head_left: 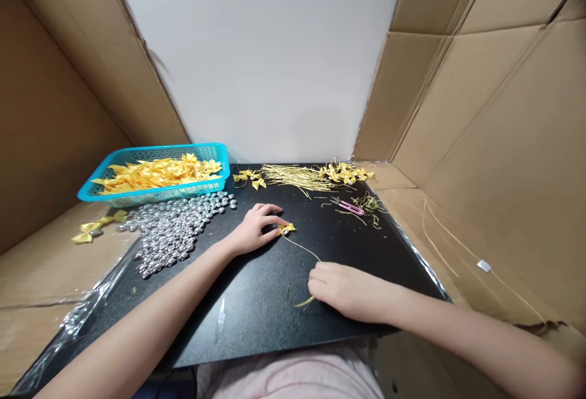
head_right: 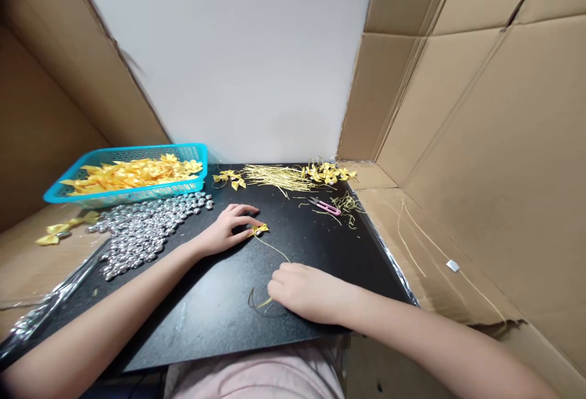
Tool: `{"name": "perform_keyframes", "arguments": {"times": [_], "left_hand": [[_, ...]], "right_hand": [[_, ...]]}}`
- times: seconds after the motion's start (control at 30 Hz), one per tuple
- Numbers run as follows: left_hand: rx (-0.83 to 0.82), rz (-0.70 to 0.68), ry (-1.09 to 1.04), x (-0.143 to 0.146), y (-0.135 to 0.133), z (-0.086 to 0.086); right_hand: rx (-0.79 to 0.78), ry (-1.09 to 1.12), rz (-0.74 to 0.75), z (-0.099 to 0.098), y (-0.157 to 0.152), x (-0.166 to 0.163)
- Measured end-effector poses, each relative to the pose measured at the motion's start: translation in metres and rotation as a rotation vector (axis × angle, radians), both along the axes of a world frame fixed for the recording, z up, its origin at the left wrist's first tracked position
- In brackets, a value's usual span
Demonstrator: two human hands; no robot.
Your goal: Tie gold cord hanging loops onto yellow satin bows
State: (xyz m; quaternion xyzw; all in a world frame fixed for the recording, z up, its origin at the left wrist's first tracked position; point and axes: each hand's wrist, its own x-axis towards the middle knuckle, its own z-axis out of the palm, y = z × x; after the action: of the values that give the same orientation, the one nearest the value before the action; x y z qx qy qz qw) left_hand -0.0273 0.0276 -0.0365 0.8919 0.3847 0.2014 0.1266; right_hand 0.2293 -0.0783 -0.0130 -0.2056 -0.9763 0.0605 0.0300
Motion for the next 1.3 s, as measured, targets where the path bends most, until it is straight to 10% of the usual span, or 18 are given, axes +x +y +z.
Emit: {"name": "perform_keyframes", "arguments": {"times": [0.67,0.87,1.07,1.3], "left_hand": [[-0.068,0.093,0.025,-0.015,-0.005,0.005],[-0.028,0.187,0.023,-0.021,0.001,-0.001],[-0.009,0.225,0.018,-0.018,0.002,-0.005],[-0.030,0.172,0.010,-0.016,-0.002,0.001]], "right_hand": [[-0.229,0.329,-0.385,-0.019,0.131,0.022],[-0.496,0.345,-0.243,0.012,0.085,0.018],[-1.091,0.432,-0.017,0.045,0.044,0.004],[-1.205,0.921,0.077,0.098,0.090,-0.015]]}}
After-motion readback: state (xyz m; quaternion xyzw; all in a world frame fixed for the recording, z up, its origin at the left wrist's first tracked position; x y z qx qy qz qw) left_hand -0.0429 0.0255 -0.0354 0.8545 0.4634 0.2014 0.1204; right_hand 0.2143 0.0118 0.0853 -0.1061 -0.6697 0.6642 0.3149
